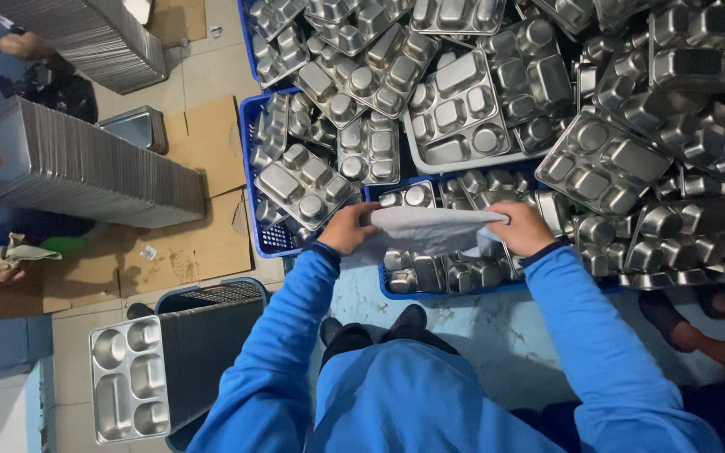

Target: The person wipes multiple stainless steel compartment trays with a cloth, picking each tray from a blue crate, wiping both sides, and placing it into a black crate. The process is repeated continuously.

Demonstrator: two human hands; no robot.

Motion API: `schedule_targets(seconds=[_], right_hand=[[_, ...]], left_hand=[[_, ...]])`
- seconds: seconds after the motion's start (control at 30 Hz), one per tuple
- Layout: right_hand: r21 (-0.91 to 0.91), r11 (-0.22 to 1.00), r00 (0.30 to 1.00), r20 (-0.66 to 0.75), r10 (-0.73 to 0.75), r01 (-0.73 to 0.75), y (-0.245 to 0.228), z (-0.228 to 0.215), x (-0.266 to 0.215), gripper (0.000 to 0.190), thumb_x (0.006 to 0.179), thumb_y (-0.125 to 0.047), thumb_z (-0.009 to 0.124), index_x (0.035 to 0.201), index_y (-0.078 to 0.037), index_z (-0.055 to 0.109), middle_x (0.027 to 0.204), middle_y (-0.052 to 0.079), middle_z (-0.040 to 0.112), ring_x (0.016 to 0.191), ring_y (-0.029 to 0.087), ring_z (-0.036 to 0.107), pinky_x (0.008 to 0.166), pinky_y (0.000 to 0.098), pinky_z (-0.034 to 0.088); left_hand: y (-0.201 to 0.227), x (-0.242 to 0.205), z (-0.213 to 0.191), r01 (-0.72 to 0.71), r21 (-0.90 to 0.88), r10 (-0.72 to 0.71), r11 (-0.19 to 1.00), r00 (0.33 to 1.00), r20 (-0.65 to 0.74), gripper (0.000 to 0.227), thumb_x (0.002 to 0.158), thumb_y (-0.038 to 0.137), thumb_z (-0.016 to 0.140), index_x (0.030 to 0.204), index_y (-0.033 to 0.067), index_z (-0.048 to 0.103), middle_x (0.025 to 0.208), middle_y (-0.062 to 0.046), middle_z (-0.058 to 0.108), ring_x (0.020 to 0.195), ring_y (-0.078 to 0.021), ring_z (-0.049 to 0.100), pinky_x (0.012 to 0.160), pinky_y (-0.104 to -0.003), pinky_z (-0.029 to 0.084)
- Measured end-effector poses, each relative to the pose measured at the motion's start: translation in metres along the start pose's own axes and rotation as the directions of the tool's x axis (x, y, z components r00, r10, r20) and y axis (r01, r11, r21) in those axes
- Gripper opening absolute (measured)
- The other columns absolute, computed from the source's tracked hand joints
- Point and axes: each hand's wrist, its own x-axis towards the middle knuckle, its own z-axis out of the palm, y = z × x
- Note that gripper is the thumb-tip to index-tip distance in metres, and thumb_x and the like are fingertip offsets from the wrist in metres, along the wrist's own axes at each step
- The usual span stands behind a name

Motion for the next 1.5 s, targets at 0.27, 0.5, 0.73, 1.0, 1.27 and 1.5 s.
schedule_targets(seconds=[0.27, 0.5, 0.73, 1.0, 1.27, 1.5], right_hand=[[-0.316, 0.935, 0.955, -0.187, -0.229, 0.163, -0.035, -0.028, 0.005, 0.026, 0.084, -0.002, 0.057, 0.101, -0.006, 0.077, 0.108, 0.014, 0.072, 0.104, 0.037, 0.066, 0.092, 0.0447, 0.052], [-0.303, 0.943, 0.943, -0.253, -0.216, 0.135, -0.045, -0.046, 0.013, 0.024, 0.086, -0.007, 0.057, 0.101, -0.006, 0.076, 0.103, 0.016, 0.071, 0.098, 0.039, 0.067, 0.087, 0.0468, 0.053], [-0.225, 0.962, 0.975, -0.191, 0.115, -0.157, 0.003, 0.047, 0.053, 0.030, 0.095, -0.032, 0.064, 0.095, -0.006, 0.078, 0.093, 0.020, 0.074, 0.088, 0.037, 0.072, 0.079, 0.0461, 0.054], [-0.228, 0.957, 0.983, 0.006, -0.184, 0.180, -0.038, 0.199, 0.024, 0.020, 0.093, -0.021, 0.061, 0.097, -0.006, 0.073, 0.103, 0.020, 0.072, 0.093, 0.043, 0.069, 0.082, 0.0519, 0.054], [0.700, 0.662, 0.957, 0.112, 0.268, -0.267, -0.013, 0.188, 0.037, 0.048, 0.095, -0.034, 0.072, 0.134, -0.011, 0.055, 0.123, 0.007, 0.066, 0.110, 0.014, 0.065, 0.092, 0.0345, 0.050], [0.946, 0.044, 0.813, 0.252, 0.524, -0.321, 0.007, 0.221, 0.096, 0.041, 0.096, -0.027, 0.065, 0.127, 0.000, 0.065, 0.114, 0.011, 0.073, 0.103, 0.027, 0.070, 0.091, 0.0416, 0.054]], left_hand=[[0.033, 0.004, -0.022, -0.202, 0.134, 0.206, 0.970, 0.978, -0.018, 0.034, 0.071, 0.014, 0.081, 0.099, 0.0030, 0.066, 0.091, -0.019, 0.071, 0.086, -0.0364, 0.070, 0.075, -0.044, 0.054], [0.024, 0.011, -0.032, -0.149, 0.178, 0.157, 0.973, 0.987, -0.035, 0.025, 0.088, 0.025, 0.070, 0.104, 0.0049, 0.069, 0.089, -0.019, 0.072, 0.086, -0.0374, 0.070, 0.076, -0.045, 0.054], [-0.028, 0.030, 0.040, 0.293, 0.059, -0.291, 0.954, 0.956, -0.041, 0.041, 0.088, 0.044, 0.069, 0.104, 0.0082, 0.080, 0.088, -0.018, 0.078, 0.083, -0.0308, 0.075, 0.080, -0.042, 0.056], [-0.035, 0.017, 0.115, 0.481, -0.844, -0.641, 0.237, 0.730, 0.236, 0.039, 0.089, 0.039, 0.068, 0.105, 0.0045, 0.073, 0.091, -0.011, 0.072, 0.079, -0.0255, 0.068, 0.070, -0.042, 0.054], [-0.033, 0.026, 0.115, 0.082, -0.311, -0.204, 0.947, 0.900, -0.385, 0.043, 0.091, 0.022, 0.069, 0.130, 0.0037, 0.066, 0.112, -0.021, 0.074, 0.100, -0.0341, 0.072, 0.088, -0.041, 0.056], [-0.014, 0.028, 0.096, 0.276, -0.391, -0.341, 0.878, 0.934, -0.107, 0.088, 0.075, 0.028, 0.081, 0.154, 0.0131, 0.045, 0.103, -0.022, 0.068, 0.090, -0.0341, 0.065, 0.081, -0.040, 0.053]])
